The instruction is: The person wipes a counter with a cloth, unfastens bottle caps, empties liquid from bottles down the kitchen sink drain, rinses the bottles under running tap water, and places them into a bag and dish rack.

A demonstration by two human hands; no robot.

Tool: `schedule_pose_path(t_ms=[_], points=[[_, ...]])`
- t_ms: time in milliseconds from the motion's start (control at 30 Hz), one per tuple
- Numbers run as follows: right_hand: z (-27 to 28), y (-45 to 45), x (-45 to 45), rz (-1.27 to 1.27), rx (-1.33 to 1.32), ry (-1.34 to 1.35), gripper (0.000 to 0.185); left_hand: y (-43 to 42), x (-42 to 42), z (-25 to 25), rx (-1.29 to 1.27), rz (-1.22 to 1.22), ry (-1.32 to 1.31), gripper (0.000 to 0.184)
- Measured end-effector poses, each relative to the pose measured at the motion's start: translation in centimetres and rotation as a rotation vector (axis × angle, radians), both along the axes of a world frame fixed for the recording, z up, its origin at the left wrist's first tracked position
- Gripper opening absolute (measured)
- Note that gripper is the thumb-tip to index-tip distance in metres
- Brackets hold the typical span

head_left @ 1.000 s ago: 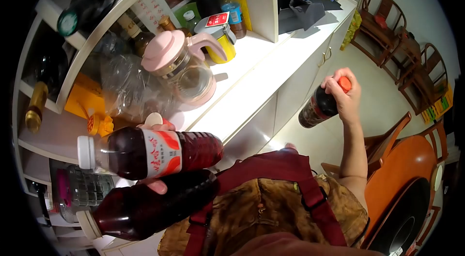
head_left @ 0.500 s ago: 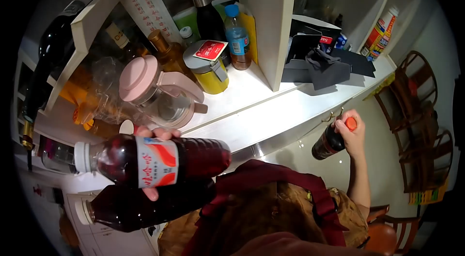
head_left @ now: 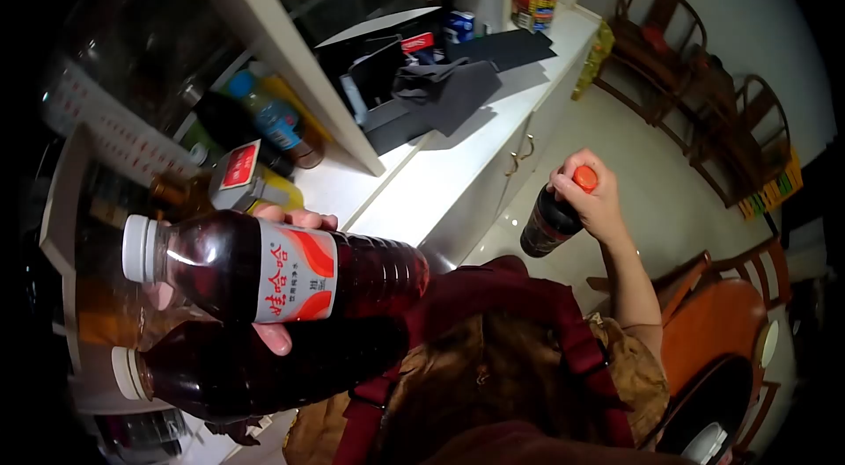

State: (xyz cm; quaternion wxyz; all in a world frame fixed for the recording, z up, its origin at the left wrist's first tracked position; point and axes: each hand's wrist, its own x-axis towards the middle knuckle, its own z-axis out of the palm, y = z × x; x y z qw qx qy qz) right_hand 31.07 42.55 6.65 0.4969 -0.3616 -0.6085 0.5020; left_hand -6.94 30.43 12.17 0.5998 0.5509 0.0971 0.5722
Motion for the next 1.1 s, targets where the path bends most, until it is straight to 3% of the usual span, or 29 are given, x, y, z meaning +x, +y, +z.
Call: schedule_pose_path(t_ms=[100,200,400,500,600,700,767,933,1100], points=[[-0.9,0.5,2.5,-0.112,0.000,-0.054,0.014,1.7,1.6,1.1,0.001,-0.064,0.024,0.115],[-1.2,2.1,5.1,-0.166,0.011,-0.056,0.013,4.7,6.4,3.8,0.186,-0.108,0.031,0.118],[-1.9,8.2,13.4,-0.219,0.057,0.036,0.013,12.0,14.2,1.8,0.381,-0.075,0.097,0.118],[-1.9,11.3,19.2,-0.266,0.050,0.008,0.012,17.2,22.6,-0.1,0.467,-0.017,-0.099,0.112],[-1.5,13.9,25.3,-0.333,0.061,-0.003,0.012,23.6,27.8,0.2,0.505,-0.101,-0.049,0.114],[-1.2,16.0,31.0,-0.421,0.111,0.019,0.012,29.4,30.0,0.8,0.317,-0.394,0.208,0.118],[-0.8,16.7,34.2,-0.482,0.128,0.027,0.012,32.3,32.8,0.7,0.234,-0.479,0.273,0.112],[-0.6,17.7,40.3,-0.650,0.127,-0.015,0.013,35.1,43.0,-0.4,0.131,-0.304,-0.062,0.096],[-1.1,19.3,44.3,-0.776,0.126,-0.008,0.013,42.4,52.7,-1.6,-0.014,-0.158,-0.226,0.081]])
